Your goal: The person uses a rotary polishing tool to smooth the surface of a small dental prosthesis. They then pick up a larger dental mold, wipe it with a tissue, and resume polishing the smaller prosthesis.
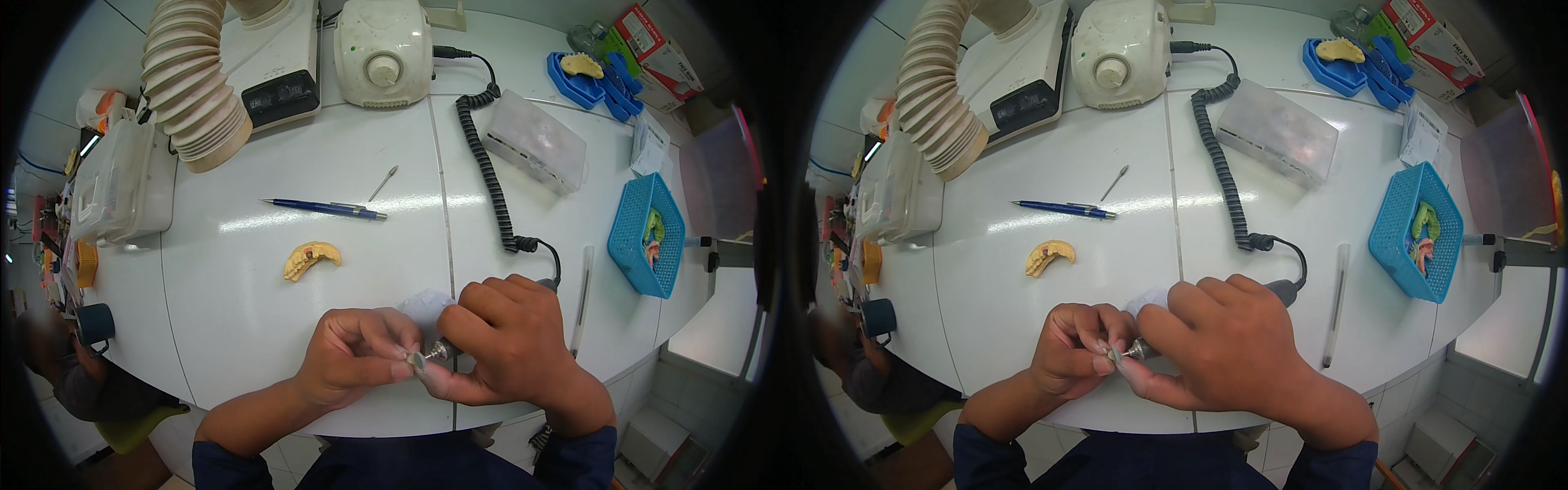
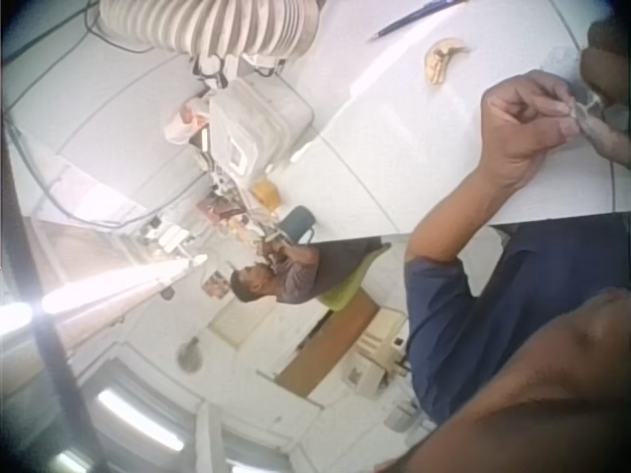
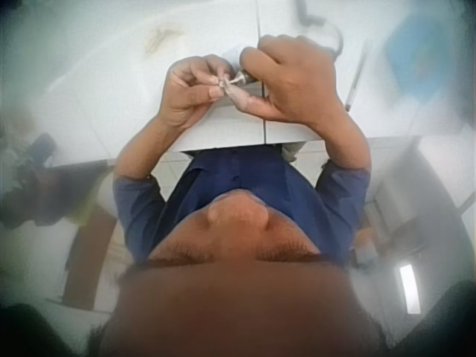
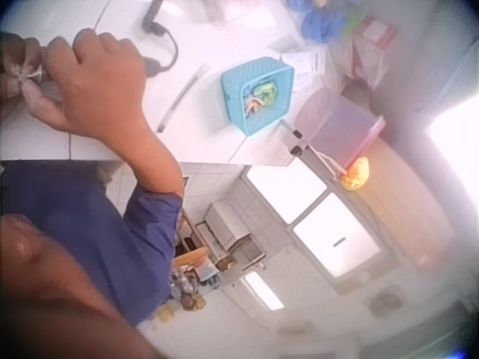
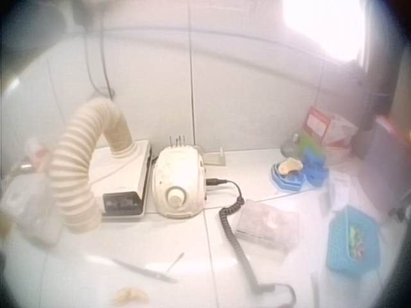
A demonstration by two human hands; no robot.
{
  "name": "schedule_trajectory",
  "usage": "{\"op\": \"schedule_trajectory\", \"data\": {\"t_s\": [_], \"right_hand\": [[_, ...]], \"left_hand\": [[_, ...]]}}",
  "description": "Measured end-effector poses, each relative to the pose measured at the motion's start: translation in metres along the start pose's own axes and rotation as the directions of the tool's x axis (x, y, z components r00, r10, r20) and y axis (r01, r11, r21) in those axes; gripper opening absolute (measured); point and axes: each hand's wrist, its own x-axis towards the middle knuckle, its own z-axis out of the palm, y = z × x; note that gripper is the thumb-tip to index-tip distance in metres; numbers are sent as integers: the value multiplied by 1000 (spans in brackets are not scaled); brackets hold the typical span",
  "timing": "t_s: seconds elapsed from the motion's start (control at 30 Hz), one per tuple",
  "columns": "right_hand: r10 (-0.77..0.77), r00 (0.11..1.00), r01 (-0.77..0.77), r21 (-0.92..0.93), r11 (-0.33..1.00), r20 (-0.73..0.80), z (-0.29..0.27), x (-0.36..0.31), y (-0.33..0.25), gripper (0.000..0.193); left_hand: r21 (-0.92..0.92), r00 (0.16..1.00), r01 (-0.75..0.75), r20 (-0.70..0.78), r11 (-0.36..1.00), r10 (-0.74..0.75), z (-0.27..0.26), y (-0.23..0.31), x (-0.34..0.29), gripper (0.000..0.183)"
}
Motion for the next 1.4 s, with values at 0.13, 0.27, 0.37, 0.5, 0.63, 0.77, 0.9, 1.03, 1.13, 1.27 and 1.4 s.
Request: {"op": "schedule_trajectory", "data": {"t_s": [0.13, 0.27, 0.37, 0.5, 0.63, 0.77, 0.9, 1.03, 1.13, 1.27, 1.4], "right_hand": [[17, 1000, -17, 14, 1000, -15, 1, 1, -1, 31], [4, 1000, -4, 14, 1000, -9, 0, 1, 0, 31], [4, 1000, -4, 19, 1000, -13, 1, 1, -1, 30], [0, 1000, 0, 16, 1000, 2, 0, 1, -1, 30], [5, 1000, -4, 26, 1000, -11, 1, 1, -1, 30], [-6, 1000, 6, 23, 1000, -2, 0, 1, -1, 30], [-8, 1000, 8, 31, 999, -9, 1, 0, -1, 29], [3, 999, -1, 34, 999, -39, 2, 2, -1, 28], [-16, 1000, 16, 29, 999, -9, 1, 0, -1, 28], [1, 1000, 0, 34, 999, -26, 1, 1, -1, 28], [9, 1000, -9, 25, 1000, -16, -1, 0, -1, 30]], "left_hand": [[-15, 1000, -1, -9, 1000, 1, 0, -1, -1, 22], [-12, 1000, 2, 4, 1000, -2, -1, -1, 0, 22], [-12, 1000, 4, 0, 1000, -4, -1, -1, 0, 22], [-5, 1000, 6, -7, 1000, -6, 0, 0, 0, 22], [4, 1000, -6, -5, 1000, 6, 0, -1, -1, 22], [7, 1000, 0, 9, 1000, 0, -1, 0, -1, 22], [1, 1000, -6, 11, 1000, 6, 0, 0, 0, 22], [-1, 1000, -10, 5, 1000, 10, 1, 0, 0, 22], [-6, 1000, -17, 13, 1000, 18, 0, -1, 0, 22], [10, 1000, -12, 14, 1000, 12, 1, 0, 0, 22], [57, 998, -47, 55, 997, 44, -2, -1, 0, 22]]}}
